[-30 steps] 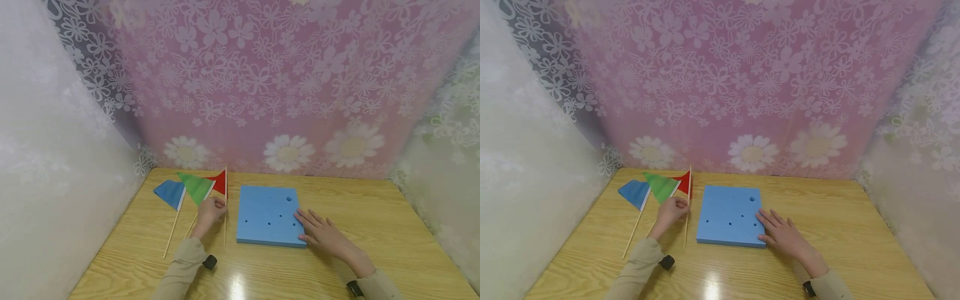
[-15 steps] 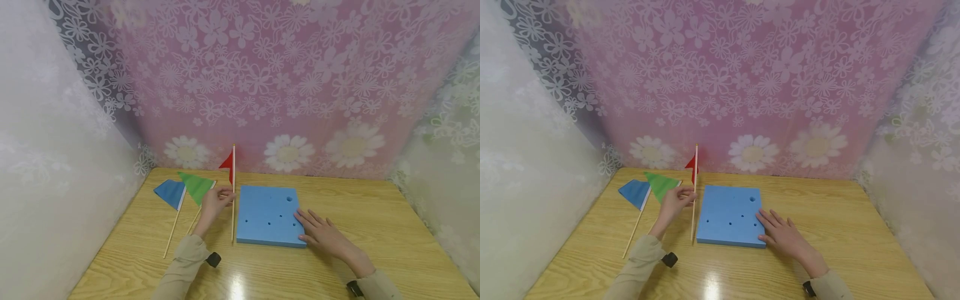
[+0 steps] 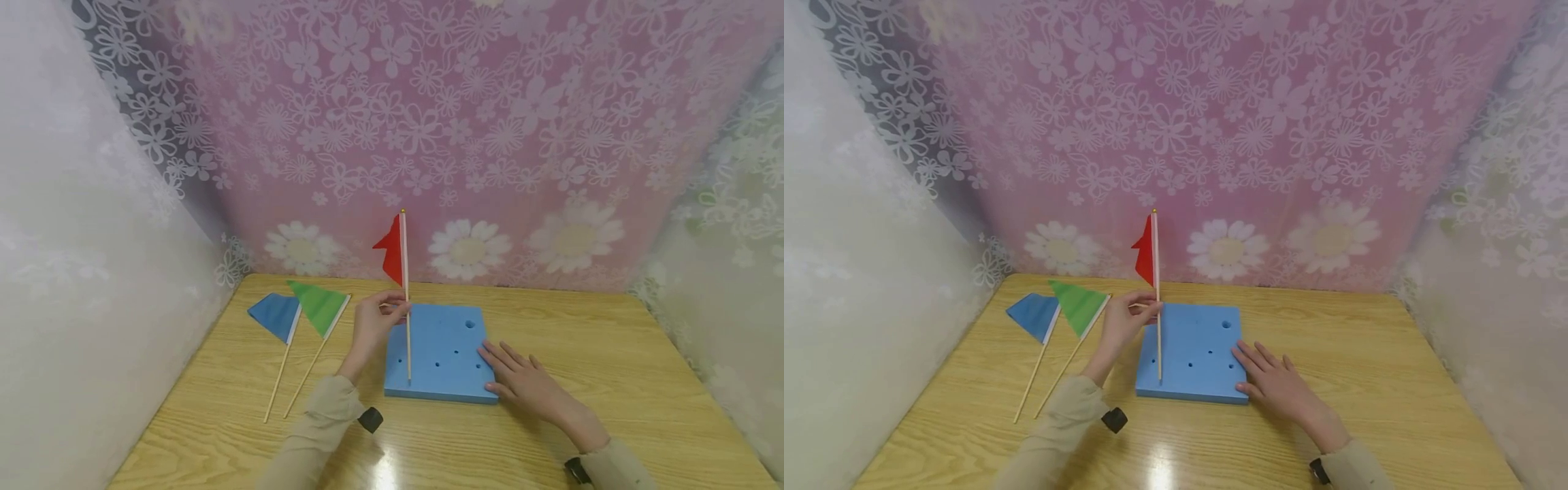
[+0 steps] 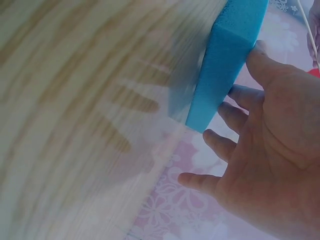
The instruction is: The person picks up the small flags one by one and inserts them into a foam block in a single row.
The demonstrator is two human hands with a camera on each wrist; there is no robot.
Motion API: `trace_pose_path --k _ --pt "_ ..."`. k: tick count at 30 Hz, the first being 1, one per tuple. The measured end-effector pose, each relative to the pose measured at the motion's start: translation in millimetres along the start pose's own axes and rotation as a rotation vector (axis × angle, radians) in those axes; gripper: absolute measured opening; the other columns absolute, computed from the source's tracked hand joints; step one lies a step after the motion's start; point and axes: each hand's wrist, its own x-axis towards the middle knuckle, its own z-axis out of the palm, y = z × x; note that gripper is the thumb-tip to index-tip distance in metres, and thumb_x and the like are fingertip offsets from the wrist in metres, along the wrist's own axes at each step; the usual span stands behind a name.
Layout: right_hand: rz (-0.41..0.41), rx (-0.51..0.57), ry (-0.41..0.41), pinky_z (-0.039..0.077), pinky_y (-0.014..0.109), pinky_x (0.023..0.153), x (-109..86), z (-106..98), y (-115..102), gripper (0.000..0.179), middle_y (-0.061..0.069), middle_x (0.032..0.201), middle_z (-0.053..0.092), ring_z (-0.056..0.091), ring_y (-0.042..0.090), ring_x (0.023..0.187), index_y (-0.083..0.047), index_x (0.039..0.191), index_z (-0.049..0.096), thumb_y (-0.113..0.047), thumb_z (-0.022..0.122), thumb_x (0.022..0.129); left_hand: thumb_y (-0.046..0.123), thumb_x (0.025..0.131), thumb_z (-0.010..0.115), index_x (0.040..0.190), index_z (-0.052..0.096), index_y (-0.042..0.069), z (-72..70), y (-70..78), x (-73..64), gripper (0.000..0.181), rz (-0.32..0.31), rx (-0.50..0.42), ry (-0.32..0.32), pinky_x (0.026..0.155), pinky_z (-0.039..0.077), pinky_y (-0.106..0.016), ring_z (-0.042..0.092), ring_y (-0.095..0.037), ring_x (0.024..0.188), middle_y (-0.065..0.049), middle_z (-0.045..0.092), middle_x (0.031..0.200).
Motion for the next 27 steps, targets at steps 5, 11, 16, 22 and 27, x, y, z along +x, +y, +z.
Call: trace_pose_path --k 5,11,16,22,27 --pt "-0.025 0.012 0.043 0.031 0.081 0.098 -1.0 2.1 1.1 0.063 0.017 0.159 0.038 0.038 0.05 0.14 -0.006 0.153 0.044 -0.036 0.062 0.1 0.011 0.09 0.077 0.111 0.073 0.0 13.8 3.4 1.3 0.024 0.048 -0.011 -0.025 0.073 0.062 -0.028 0.075 -0.029 0.085 -0.016 0.072 0.098" --pt "0.002 -0.016 0.0 0.029 0.079 0.103 -0.4 10.5 11.0 0.066 0.013 0.162 0.034 0.033 0.045 0.145 -0.01 0.157 0.039 -0.043 0.056 0.103 0.01 0.09 0.077 0.112 0.073 0.001 31.1 8.7 4.6 0.024 0.072 -0.004 -0.036 0.072 0.061 -0.025 0.075 -0.023 0.084 -0.013 0.073 0.097" --pt "-0.014 -0.021 0.039 0.031 0.08 0.1 0.1 12.5 10.6 0.065 0.013 0.161 0.036 0.036 0.047 0.143 -0.01 0.156 0.041 -0.041 0.058 0.102 0.009 0.089 0.078 0.112 0.073 0.0 49.5 12.8 7.4 0.025 0.107 -0.046 -0.053 0.07 0.061 -0.025 0.075 -0.023 0.082 -0.014 0.073 0.096" --pt "0.02 -0.039 0.008 0.033 0.079 0.1 0.5 1.4 -0.5 0.063 0.014 0.16 0.038 0.037 0.046 0.143 -0.008 0.154 0.043 -0.04 0.059 0.102 0.008 0.091 0.076 0.112 0.072 -0.001 76.3 13.0 7.5 0.023 0.133 -0.128 -0.097 0.071 0.061 -0.026 0.075 -0.025 0.084 -0.015 0.073 0.097" --pt "0.031 -0.047 -0.006 0.034 0.079 0.1 -0.2 1.1 -0.9 0.062 0.014 0.16 0.038 0.037 0.045 0.144 -0.009 0.154 0.044 -0.039 0.058 0.102 0.009 0.092 0.075 0.111 0.072 0.002 97.2 13.7 4.0 0.021 0.138 -0.179 -0.109 0.071 0.061 -0.026 0.075 -0.024 0.086 -0.014 0.073 0.098"
